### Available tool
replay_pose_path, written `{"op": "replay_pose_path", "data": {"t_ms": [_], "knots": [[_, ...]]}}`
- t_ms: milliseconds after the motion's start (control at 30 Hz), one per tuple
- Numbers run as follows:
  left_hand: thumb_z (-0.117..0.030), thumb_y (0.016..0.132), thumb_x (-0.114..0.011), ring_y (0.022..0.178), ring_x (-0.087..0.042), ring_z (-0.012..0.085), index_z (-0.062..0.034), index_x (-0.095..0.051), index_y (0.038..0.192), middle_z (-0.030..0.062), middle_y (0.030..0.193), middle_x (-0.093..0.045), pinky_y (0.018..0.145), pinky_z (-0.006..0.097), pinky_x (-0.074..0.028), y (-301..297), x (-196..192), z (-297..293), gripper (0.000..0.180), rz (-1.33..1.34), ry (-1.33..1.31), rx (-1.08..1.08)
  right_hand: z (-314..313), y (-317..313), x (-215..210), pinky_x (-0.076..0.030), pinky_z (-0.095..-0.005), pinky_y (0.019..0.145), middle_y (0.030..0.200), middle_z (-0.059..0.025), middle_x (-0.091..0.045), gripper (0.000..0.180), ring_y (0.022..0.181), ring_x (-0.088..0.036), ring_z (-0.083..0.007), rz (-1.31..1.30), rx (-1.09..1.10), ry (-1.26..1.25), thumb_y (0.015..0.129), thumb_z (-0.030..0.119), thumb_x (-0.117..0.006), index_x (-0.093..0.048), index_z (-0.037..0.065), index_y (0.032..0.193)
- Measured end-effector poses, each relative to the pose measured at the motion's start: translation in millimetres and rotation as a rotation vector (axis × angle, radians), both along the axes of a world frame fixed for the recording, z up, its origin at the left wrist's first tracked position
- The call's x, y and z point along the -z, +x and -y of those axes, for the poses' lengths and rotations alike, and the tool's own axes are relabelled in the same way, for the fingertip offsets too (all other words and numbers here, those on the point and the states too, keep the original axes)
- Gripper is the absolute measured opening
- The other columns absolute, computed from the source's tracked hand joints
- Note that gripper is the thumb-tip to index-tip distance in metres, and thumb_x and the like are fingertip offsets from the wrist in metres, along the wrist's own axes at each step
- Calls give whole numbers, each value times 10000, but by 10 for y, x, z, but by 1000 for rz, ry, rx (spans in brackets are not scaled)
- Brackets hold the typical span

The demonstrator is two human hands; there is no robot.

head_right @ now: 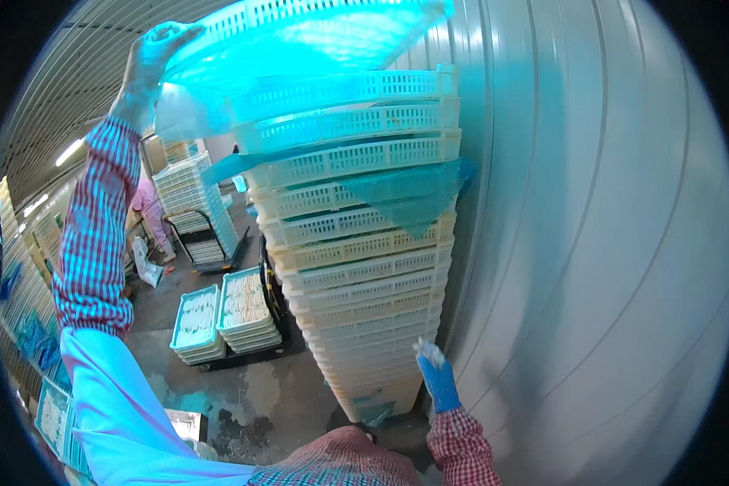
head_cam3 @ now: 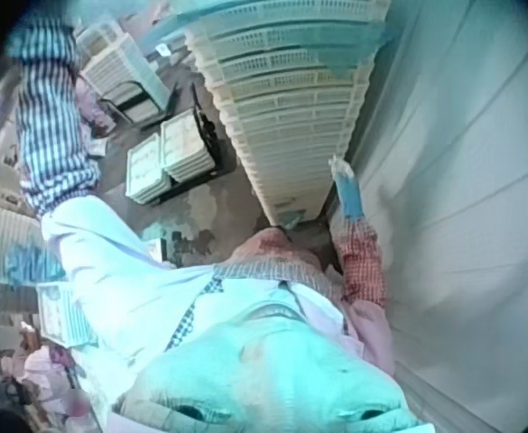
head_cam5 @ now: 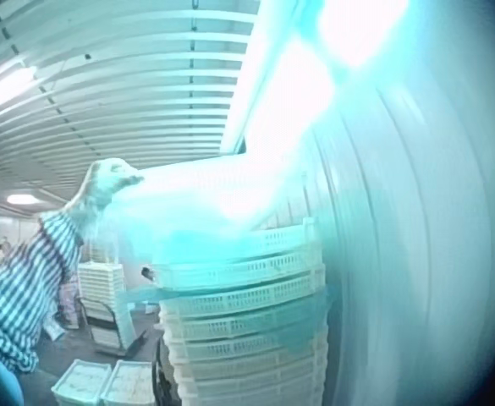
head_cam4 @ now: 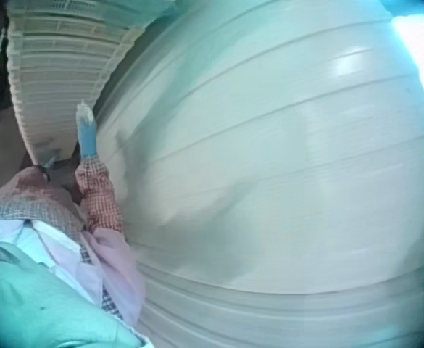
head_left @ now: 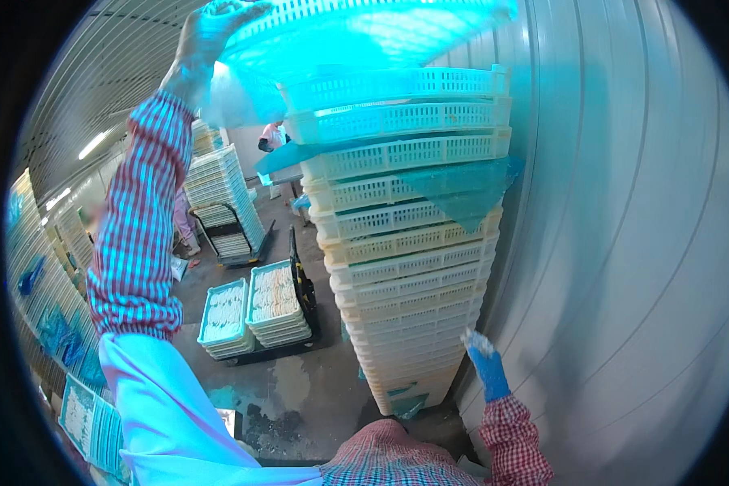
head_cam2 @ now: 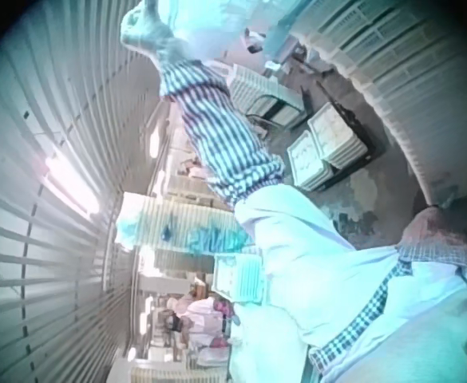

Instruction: The person repeatedly takes small portions of dough from a large pile on a table, rolls them into elongated shapes by hand, and places them in rows into a blue tray. The person then stacks the filled tray onto a stack of other trays.

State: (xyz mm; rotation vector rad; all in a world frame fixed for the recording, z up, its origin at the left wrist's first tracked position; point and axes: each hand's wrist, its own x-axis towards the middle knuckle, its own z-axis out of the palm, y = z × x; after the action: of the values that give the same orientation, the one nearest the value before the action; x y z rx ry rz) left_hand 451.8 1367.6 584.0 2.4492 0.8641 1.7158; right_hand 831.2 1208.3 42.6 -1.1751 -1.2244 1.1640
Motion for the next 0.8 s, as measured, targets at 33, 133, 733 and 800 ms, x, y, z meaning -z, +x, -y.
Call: {"op": "replay_pose_path", "data": {"t_ms": [33,133,733,800], "knots": [[-189,789,-769,888,-625,132,-99,-681,835,30,914,-661,806,292,-524,-84,44,70,134,17,60,-48,-33,-102,-361,-305,-319,1096,1405,-135,-460,484,1298,-431,-227,-2,-37,15,939,133,-559,-425,47,1396],[-116,753,-790,978,-613,155,-86,-674,828,58,967,-667,903,309,-488,-343,181,603,141,75,163,-115,-143,-621,-1538,-270,-418,1128,1499,-148,-301,620,1377,-313,-272,-649,-292,182,964,223,-515,-213,75,1485],[-315,936,-545,1142,-477,212,-55,-537,1234,101,1200,-526,985,360,-385,-493,2804,3335,395,966,60,-467,772,-1457,-1922,-515,-383,824,1176,-152,-529,357,978,-556,-256,-896,-158,132,909,253,-567,-510,72,1212],[-269,965,-493,1117,-503,181,-50,-511,1280,71,1199,-549,967,347,-410,-1012,3694,3570,384,961,-552,-411,1202,-1732,-1839,-494,-387,854,1180,-148,-523,377,989,-554,-262,-609,24,250,892,268,-590,-520,69,1204]]}}
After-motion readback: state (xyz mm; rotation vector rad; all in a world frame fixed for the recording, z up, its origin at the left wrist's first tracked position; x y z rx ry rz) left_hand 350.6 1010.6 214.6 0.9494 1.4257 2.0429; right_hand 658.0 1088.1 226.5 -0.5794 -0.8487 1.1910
